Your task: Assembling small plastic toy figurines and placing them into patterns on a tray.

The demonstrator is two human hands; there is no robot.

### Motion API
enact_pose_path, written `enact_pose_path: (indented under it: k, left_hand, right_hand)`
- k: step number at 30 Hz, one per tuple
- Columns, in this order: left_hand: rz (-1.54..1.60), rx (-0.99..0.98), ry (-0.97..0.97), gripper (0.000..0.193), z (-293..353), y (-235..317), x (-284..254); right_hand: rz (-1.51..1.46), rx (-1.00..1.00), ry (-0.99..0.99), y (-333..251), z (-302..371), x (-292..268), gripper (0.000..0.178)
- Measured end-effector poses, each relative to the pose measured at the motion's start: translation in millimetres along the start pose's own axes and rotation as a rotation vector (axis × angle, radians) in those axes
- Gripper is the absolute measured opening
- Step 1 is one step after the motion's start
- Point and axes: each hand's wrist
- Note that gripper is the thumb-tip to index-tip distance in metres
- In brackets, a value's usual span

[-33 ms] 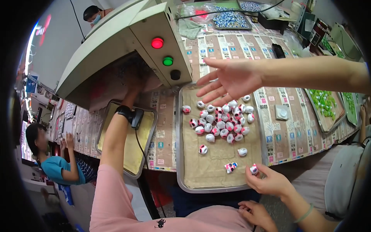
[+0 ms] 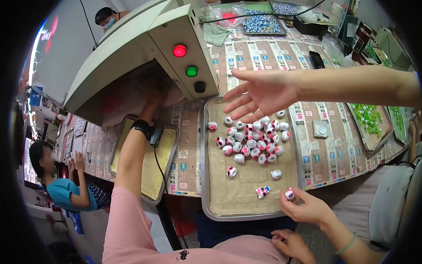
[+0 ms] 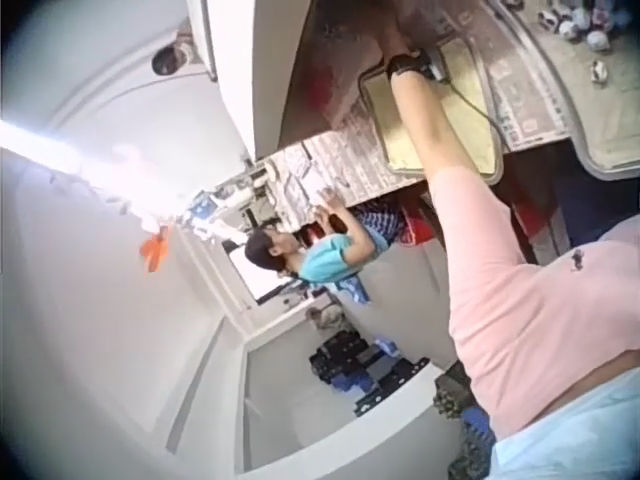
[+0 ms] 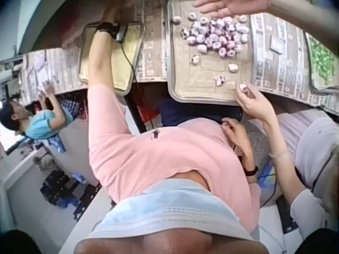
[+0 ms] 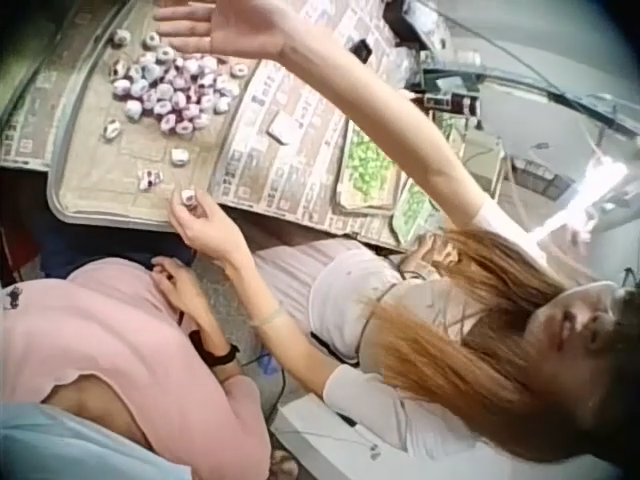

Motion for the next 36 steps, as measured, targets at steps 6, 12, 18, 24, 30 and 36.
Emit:
enact_pose_path:
  k: [6,12,18,24,30,36]
  left_hand:
    - [0.058,-0.027,-0.136,0.055,-4,-14,33]
    - [0.134,0.078,-0.202,0.032,-24,23,-4]
    - [0.177,0.140,-0.213,0.020,-23,16,0]
    - [0.900,-0.512,-0.336,0.019,-25,13,-52]
    - [1.469,-1.292,-0.497,0.020,-14,29,-111]
    - [1.639,-1.121,-1.026,0.021,-8,219,-259]
  right_hand:
    - [0.012,0.029,-0.019,-6,-5,1,0.031]
    - [0.039,0.024,-0.011,-10,-6,1,0.030]
    - [0.035,-0.043,0.006,1,1,0,0.030]
    - [0.029,-0.081,0.018,5,7,-2,0.030]
    - [-0.002,-0.131,-0.017,12,9,-7,0.030]
    - [-0.007,-0.270,-0.024,30,13,-5,0.030]
Point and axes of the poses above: each hand's wrist, its own z-axis away from the middle knuckle, its own x-axis out of the palm, y = z × x, and after that the axes turned 12 degrees about y, right-handed
